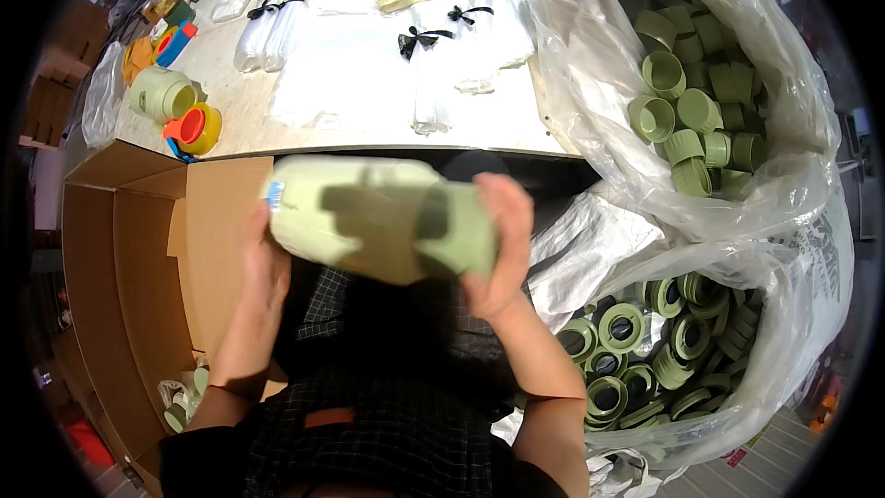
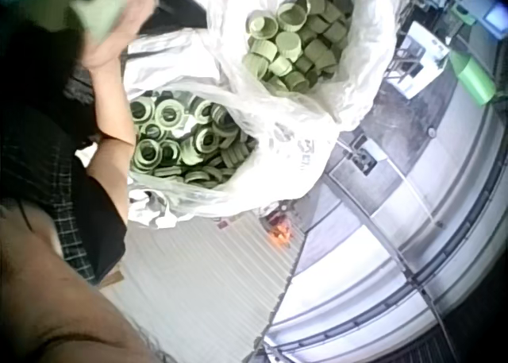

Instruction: The person puts lids on plastic jugs, places each jug into a plastic bag, and stacks the bagged jugs inside a large cardboard box.

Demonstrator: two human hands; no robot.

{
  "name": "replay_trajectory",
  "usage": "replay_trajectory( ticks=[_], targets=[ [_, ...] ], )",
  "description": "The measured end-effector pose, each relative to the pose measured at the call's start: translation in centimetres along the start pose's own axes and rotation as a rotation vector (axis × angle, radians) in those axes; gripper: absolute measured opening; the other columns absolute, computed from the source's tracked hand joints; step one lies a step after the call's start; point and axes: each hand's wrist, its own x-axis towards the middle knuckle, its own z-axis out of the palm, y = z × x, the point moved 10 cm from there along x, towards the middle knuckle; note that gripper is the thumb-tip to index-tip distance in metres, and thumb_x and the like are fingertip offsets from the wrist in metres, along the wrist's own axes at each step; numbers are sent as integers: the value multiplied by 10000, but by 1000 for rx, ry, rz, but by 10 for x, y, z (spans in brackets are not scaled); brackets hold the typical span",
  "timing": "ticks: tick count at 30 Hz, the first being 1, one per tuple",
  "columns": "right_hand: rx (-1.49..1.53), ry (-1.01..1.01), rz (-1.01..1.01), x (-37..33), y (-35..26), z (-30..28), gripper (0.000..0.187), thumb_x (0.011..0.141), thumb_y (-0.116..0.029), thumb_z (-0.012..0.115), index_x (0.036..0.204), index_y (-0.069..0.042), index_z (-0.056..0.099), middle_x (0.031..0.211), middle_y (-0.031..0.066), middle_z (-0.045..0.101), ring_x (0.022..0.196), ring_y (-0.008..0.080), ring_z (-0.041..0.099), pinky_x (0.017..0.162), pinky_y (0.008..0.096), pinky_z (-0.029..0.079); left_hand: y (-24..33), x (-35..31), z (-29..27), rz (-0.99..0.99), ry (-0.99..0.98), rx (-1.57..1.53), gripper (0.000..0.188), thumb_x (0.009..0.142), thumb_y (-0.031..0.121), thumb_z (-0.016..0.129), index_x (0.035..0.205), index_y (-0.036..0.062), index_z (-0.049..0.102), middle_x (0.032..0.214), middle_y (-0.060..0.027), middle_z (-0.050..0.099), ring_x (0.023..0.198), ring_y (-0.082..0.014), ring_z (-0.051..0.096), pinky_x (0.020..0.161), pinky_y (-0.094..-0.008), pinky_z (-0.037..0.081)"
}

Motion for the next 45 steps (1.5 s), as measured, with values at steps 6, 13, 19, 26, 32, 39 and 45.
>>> replay_trajectory(
  ticks=[6, 13, 19, 26, 32, 39, 45],
  targets=[
    [540, 97, 554, -28, 50, -1, 740, 975, -569, 487, 1452, -18, 357, 1342, 147, 511, 1265, 245, 491, 1079, 378, 388, 55, -13, 41, 472, -194, 532, 373, 1016, 283, 543, 1210, -27, 618, 1070, -83, 674, 972, -171, 621, 864, -311, 489],
    [-80, 69, 469, -100, 35, -51, 443, 878, -36, 661, 1302, -35, 534, 1292, 107, 531, 1167, 226, 546, 964, 346, 473, 76, 8, 128, 305, -692, 47, 361, 986, 353, 529, 770, 75, 445, 824, -49, 487, 885, -179, 532, 836, -324, 462],
    [-1083, 582, 633, -214, 88, -321, 499, 839, -182, 749, 1248, 26, 555, 1172, 177, 627, 1001, 302, 635, 898, 402, 520, -5, -86, 223, 553, -1144, 925, 812, 457, -67, 853, 1193, 102, 552, 1343, -137, 559, 1269, -355, 512, 1072, -425, 411],
    [-1059, 1115, 1286, -400, 152, -434, 758, 765, -332, 854, 1279, 76, 475, 1199, 272, 635, 1110, 420, 626, 982, 458, 477, -22, -78, 122, 401, -831, 1050, 707, 805, 113, 733, 1436, 3, 434, 1379, -202, 544, 1279, -314, 524, 1045, -394, 423],
    [-1022, 544, 481, -184, 51, -289, 486, 752, 36, 667, 1230, 19, 585, 1094, 165, 634, 1036, 297, 628, 966, 354, 476, -52, -34, 64, 85, -596, 765, 506, 1046, 381, 487, 1371, -6, 505, 824, -12, 595, 657, -70, 527, 600, -208, 418],
    [482, 792, 855, -170, 134, -115, 449, 982, -230, 593, 1377, -37, 501, 1297, 113, 576, 1261, 211, 489, 1098, 377, 368, -44, -24, 43, 223, -484, 687, 544, 1049, 481, 452, 1291, 4, 550, 647, 72, 438, 516, -13, 335, 471, -198, 229],
    [-619, 207, 221, -114, 60, -68, 461, 825, -76, 705, 1268, -16, 595, 1111, 175, 540, 1018, 345, 519, 891, 407, 442, -38, -34, 24, 159, -447, 643, 570, 1025, 520, 493, 1297, 23, 553, 705, 84, 458, 565, -12, 360, 506, -193, 263]
  ],
)
